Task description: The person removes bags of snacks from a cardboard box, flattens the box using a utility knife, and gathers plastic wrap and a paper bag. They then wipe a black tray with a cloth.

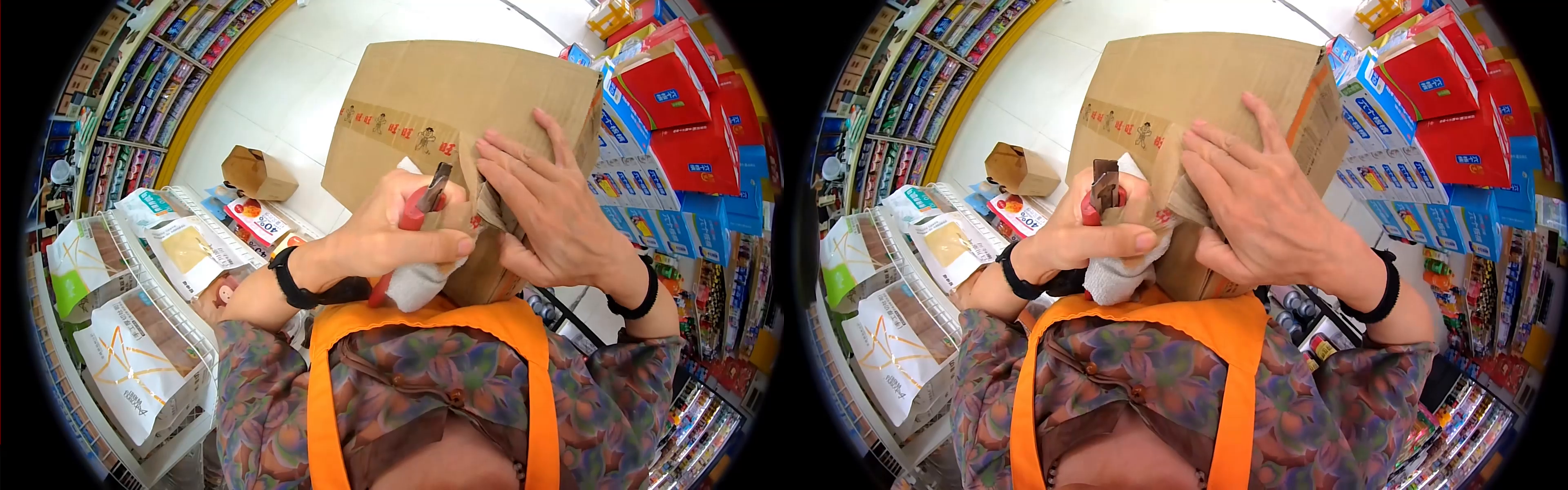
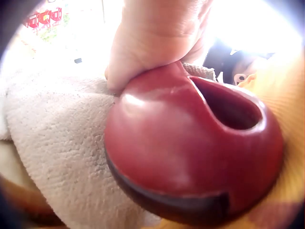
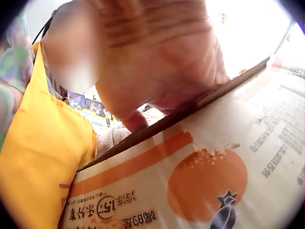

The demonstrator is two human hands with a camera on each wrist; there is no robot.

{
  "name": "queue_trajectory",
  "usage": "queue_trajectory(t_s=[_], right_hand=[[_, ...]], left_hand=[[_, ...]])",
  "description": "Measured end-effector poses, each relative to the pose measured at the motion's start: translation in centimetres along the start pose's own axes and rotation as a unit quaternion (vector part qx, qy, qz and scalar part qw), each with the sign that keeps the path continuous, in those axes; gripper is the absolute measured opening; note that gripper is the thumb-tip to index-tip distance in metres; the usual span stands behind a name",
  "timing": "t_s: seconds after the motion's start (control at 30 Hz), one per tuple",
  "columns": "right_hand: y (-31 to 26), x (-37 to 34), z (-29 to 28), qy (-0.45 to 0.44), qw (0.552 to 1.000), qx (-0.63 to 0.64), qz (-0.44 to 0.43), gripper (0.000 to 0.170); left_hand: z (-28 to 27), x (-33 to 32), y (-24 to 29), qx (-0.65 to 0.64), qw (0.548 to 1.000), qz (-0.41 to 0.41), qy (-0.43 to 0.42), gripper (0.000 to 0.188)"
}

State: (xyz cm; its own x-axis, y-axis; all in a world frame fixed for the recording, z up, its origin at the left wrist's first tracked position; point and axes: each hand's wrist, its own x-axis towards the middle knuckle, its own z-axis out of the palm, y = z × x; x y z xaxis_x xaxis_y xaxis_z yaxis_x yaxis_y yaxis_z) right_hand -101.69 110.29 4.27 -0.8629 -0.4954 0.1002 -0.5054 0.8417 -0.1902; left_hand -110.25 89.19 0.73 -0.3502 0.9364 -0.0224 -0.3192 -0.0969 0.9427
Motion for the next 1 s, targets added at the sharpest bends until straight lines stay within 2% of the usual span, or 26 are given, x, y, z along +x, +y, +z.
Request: queue_trajectory(t_s=[0.23,0.33,0.37,0.47,0.57,0.67,0.73,0.87,0.93,1.0], right_hand=[[0.2,-0.3,0.6,0.019,1.0,0.01,0.009,0.06],[-0.4,0.5,0.4,0.028,0.999,-0.008,0.024,0.053],[-0.5,0.6,0.2,0.028,0.999,-0.007,0.026,0.051],[-0.8,1.0,-1.3,0.006,1.0,0.005,0.028,0.045],[-0.6,1.0,-1.8,-0.038,0.998,0.052,0.024,0.041],[0.1,1.2,-1.7,-0.043,0.993,0.112,-0.004,0.037],[0.5,1.2,-1.7,-0.032,0.991,0.126,-0.028,0.034],[1.2,1.5,-2.4,-0.065,0.978,0.19,-0.058,0.026],[1.3,1.2,-2.4,-0.092,0.964,0.239,-0.069,0.021],[1.0,1.0,-2.3,-0.06,0.965,0.245,-0.075,0.019]], left_hand=[[-0.1,0.7,-0.3,-0.046,0.999,-0.02,-0.019,0.024],[1.2,1.6,0.5,-0.13,0.988,-0.081,0.005,0.034],[1.1,1.5,0.6,-0.111,0.99,-0.089,0.006,0.033],[-0.4,1.0,0.1,-0.042,0.998,-0.031,-0.045,0.024],[-0.3,0.0,-0.2,-0.027,0.998,-0.046,0.013,0.023],[-0.8,-0.7,-1.3,0.051,0.998,-0.012,0.027,0.023],[-0.8,-0.8,-1.4,0.041,0.999,-0.015,0.027,0.024],[-0.3,-1.0,-0.2,-0.015,0.999,-0.05,0.012,0.026],[-0.8,-1.3,-0.6,-0.002,0.999,-0.041,0.002,0.026],[-0.9,-1.4,-0.8,-0.023,0.999,-0.018,-0.024,0.026]])
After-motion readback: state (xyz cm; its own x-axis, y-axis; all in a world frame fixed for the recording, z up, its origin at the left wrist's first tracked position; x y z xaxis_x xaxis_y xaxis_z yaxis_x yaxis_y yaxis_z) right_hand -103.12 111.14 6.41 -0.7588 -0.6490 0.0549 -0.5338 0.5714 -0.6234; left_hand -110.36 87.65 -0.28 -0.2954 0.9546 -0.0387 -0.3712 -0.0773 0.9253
